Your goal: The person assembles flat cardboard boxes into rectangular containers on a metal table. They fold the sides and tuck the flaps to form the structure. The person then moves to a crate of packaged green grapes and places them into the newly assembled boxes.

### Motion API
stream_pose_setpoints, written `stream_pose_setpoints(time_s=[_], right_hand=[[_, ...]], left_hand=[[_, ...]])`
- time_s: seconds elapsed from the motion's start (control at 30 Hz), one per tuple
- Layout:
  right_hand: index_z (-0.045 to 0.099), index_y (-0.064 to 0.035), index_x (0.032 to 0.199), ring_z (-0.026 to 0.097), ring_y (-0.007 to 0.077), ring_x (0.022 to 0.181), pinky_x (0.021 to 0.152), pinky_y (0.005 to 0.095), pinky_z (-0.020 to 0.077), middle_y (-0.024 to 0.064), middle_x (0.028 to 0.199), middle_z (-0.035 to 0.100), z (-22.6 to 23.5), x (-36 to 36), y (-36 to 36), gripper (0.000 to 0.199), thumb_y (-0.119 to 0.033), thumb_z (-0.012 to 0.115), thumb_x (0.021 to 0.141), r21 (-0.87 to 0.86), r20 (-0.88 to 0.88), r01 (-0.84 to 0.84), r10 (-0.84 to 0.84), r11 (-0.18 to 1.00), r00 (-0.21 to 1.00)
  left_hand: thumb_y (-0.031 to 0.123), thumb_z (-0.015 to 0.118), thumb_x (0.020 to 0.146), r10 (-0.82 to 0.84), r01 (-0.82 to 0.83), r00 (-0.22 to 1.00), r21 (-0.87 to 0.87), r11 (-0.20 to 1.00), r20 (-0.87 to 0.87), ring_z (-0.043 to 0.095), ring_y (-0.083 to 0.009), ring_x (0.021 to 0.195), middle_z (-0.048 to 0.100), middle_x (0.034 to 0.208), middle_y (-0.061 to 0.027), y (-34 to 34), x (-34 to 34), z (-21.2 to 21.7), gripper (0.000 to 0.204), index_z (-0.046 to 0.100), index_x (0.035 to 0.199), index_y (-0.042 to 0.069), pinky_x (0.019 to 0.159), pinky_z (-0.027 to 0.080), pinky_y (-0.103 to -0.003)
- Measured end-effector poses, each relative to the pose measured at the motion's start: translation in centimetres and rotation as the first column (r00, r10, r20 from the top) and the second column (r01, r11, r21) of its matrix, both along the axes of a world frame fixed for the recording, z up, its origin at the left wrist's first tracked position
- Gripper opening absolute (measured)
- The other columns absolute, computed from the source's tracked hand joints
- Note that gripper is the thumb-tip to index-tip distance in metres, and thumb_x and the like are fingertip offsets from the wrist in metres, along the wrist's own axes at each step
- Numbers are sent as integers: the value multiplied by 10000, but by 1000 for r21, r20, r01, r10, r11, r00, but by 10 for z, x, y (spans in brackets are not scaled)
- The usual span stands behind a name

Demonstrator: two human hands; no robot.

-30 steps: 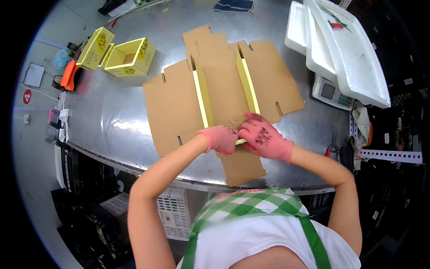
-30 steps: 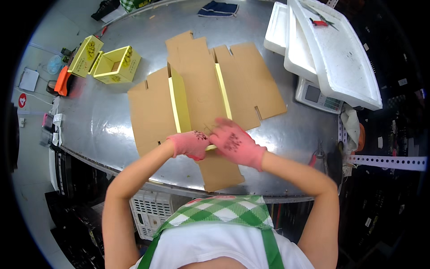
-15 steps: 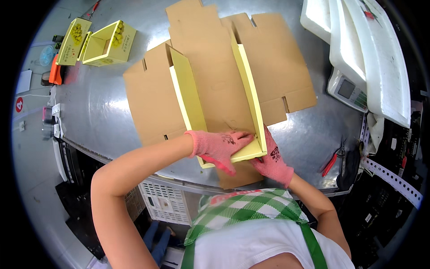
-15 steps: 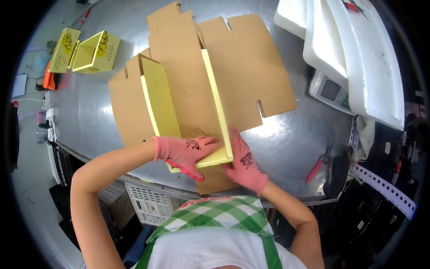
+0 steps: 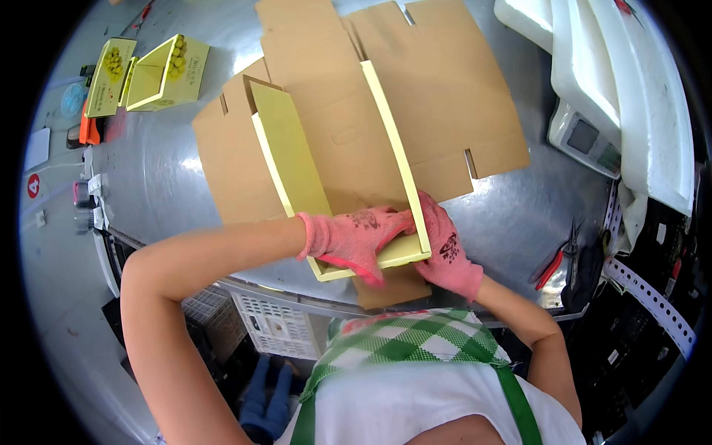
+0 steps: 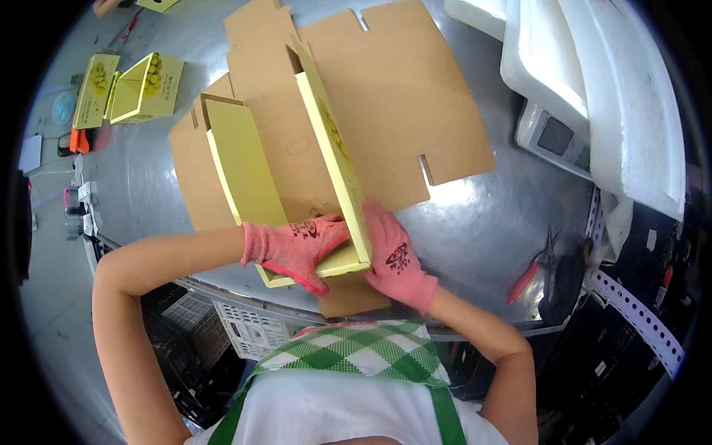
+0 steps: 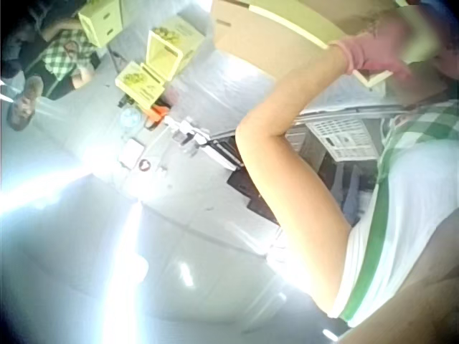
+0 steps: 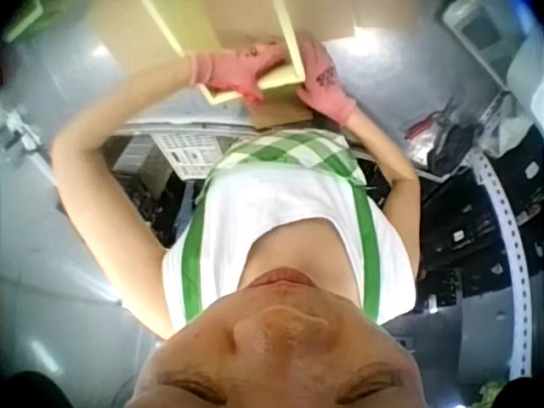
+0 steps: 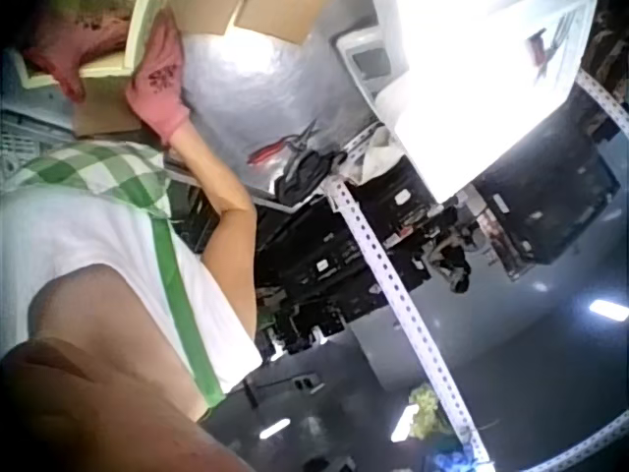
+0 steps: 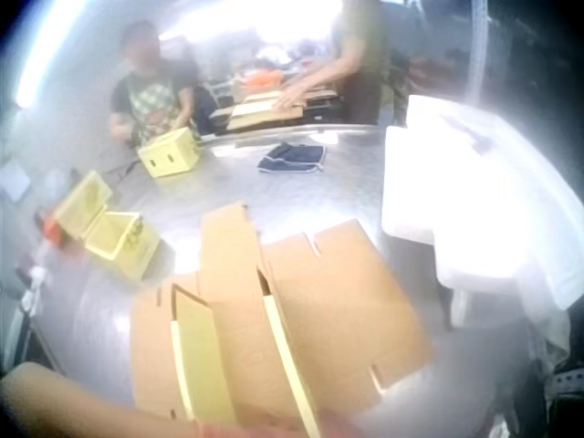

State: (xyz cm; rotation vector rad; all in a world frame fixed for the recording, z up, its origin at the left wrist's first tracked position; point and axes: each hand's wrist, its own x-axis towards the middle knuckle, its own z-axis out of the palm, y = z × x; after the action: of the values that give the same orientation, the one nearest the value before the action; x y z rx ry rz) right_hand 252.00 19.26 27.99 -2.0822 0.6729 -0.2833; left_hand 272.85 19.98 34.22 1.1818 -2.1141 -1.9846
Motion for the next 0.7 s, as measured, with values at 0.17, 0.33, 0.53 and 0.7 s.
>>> stream_pose_setpoints(time_s=[0.17, 0.33, 0.53, 0.7], right_hand=[[232, 81, 1296, 354, 443, 1145, 980, 476, 301, 279, 1276, 321, -3, 5, 1, 799, -51, 618, 609, 3, 85, 51, -51, 999, 995], [275, 80, 1273, 392, 448, 1094, 956, 468, 328, 281, 1233, 367, -3, 8, 2, 765, -15, 598, 585, -32, 122, 123, -118, 992, 985], [291, 55, 1270, 401, 447, 1073, 942, 458, 342, 281, 1184, 390, -2, 7, 3, 757, 3, 585, 574, 44, 143, 144, -149, 989, 978], [242, 34, 1300, 358, 444, 1119, 964, 484, 311, 270, 1237, 341, -4, 8, 6, 794, -4, 595, 590, -20, 122, 142, -138, 990, 983]], left_hand=[[355, 754, 532, -74, 74, 997, 36, 997, 3, 362, -367, 1164, 386, 1235, -215, -9, 0, -6, 886, 368, 1258, 27, 1010, 304, -420], [332, 742, 525, -101, 99, 995, 64, 993, 13, 410, -358, 1113, 417, 1197, -204, -10, 0, -5, 854, 385, 1244, 41, 976, 343, -401], [329, 737, 554, -5, -7, 996, 122, 992, 93, 410, -346, 1119, 418, 1191, -204, -3, -1, 6, 861, 358, 1263, 20, 981, 334, -390], [363, 722, 571, 20, -30, 998, 155, 988, 64, 344, -352, 1162, 356, 1218, -220, 2, 1, 11, 941, 276, 1331, 33, 992, 308, -395]])
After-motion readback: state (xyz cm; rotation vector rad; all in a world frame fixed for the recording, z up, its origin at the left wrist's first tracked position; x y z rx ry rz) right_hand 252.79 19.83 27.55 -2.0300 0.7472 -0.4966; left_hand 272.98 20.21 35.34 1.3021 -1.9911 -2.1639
